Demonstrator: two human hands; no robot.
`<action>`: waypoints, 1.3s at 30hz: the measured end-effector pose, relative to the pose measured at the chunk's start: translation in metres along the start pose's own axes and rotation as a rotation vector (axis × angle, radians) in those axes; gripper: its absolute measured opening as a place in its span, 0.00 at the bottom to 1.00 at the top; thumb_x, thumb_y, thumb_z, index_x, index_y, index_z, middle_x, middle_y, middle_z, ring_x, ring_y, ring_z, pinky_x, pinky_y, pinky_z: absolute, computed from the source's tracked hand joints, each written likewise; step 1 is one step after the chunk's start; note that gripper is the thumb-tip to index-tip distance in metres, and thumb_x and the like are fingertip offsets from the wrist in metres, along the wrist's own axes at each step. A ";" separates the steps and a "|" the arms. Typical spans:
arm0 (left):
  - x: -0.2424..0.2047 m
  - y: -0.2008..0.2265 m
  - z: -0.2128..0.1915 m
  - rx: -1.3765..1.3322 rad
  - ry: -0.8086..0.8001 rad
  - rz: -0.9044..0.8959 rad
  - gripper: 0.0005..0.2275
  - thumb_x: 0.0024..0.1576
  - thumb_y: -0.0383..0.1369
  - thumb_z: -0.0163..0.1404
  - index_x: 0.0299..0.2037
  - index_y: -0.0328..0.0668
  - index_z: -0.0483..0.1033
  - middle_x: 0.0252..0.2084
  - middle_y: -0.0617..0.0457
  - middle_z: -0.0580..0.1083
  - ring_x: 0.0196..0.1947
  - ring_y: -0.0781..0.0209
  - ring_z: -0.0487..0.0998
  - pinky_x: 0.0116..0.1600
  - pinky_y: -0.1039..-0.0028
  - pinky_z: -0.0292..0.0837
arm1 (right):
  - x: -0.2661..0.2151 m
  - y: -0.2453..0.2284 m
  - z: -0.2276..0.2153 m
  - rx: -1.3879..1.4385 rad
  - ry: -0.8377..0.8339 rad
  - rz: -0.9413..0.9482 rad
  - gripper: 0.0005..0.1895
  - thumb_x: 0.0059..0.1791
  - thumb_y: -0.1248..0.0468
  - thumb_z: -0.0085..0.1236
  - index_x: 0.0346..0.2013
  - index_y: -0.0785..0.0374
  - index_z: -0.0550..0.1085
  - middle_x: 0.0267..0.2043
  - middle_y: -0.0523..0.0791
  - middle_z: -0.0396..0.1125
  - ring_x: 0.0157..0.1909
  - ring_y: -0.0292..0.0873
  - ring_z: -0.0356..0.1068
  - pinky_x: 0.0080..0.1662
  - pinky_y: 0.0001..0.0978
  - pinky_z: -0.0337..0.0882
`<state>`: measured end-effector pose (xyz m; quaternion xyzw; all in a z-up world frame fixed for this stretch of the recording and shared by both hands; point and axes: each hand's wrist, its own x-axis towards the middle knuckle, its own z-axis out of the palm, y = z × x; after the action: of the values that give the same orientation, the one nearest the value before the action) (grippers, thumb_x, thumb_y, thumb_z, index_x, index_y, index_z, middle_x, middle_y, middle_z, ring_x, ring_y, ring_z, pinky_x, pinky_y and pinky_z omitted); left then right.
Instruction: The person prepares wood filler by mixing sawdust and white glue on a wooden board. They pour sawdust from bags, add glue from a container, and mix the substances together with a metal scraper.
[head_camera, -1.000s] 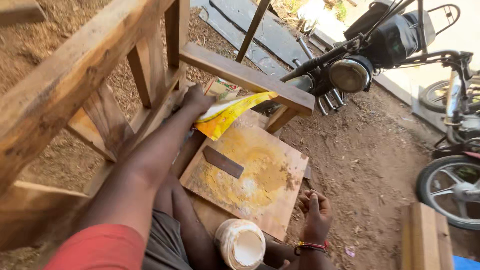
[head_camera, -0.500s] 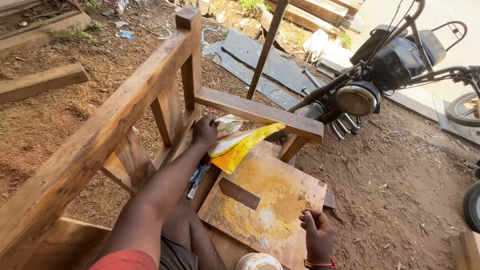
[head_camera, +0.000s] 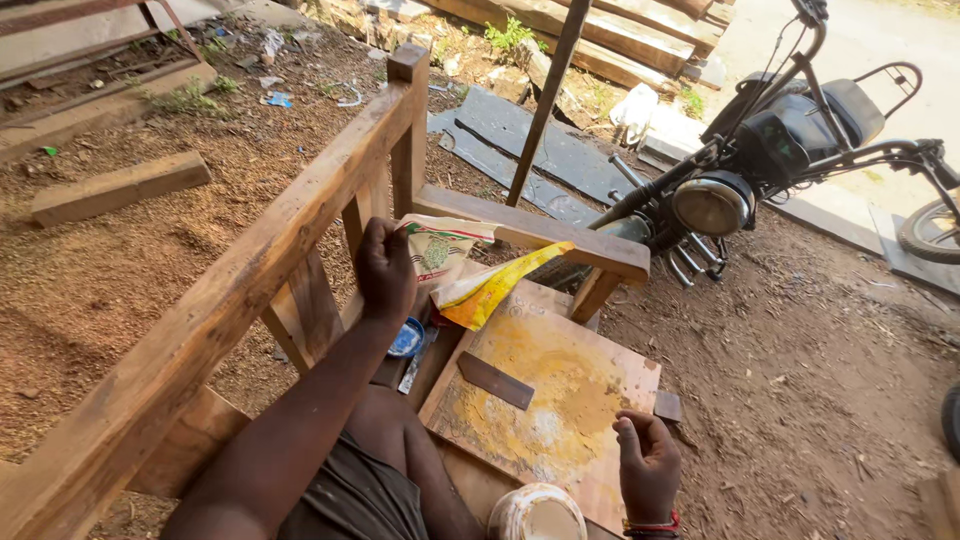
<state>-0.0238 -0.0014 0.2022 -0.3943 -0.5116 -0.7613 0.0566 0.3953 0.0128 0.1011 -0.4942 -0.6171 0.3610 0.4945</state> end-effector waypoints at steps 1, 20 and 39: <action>-0.010 0.013 -0.007 -0.079 -0.029 0.016 0.07 0.67 0.27 0.47 0.37 0.37 0.65 0.33 0.53 0.69 0.34 0.66 0.68 0.43 0.73 0.69 | 0.001 -0.010 -0.004 -0.003 0.005 -0.061 0.09 0.54 0.67 0.57 0.45 0.70 0.78 0.40 0.48 0.77 0.43 0.38 0.77 0.48 0.29 0.77; -0.172 0.085 0.061 -0.503 -0.624 -0.458 0.07 0.66 0.27 0.49 0.35 0.39 0.67 0.29 0.62 0.66 0.31 0.77 0.63 0.36 0.80 0.63 | -0.007 -0.176 0.012 -0.568 -0.266 -0.508 0.14 0.47 0.57 0.64 0.42 0.61 0.77 0.39 0.50 0.73 0.40 0.53 0.75 0.40 0.42 0.73; -0.234 -0.063 0.049 0.813 -1.394 0.130 0.15 0.57 0.28 0.49 0.54 0.54 0.75 0.57 0.50 0.70 0.61 0.49 0.69 0.61 0.55 0.67 | 0.028 -0.100 -0.064 -0.712 0.049 -0.351 0.09 0.49 0.61 0.63 0.43 0.55 0.82 0.32 0.49 0.74 0.32 0.50 0.75 0.36 0.42 0.72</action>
<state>0.1317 -0.0057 0.0100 -0.7559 -0.6419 -0.0900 -0.0922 0.4311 0.0121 0.2178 -0.5303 -0.7669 0.0227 0.3608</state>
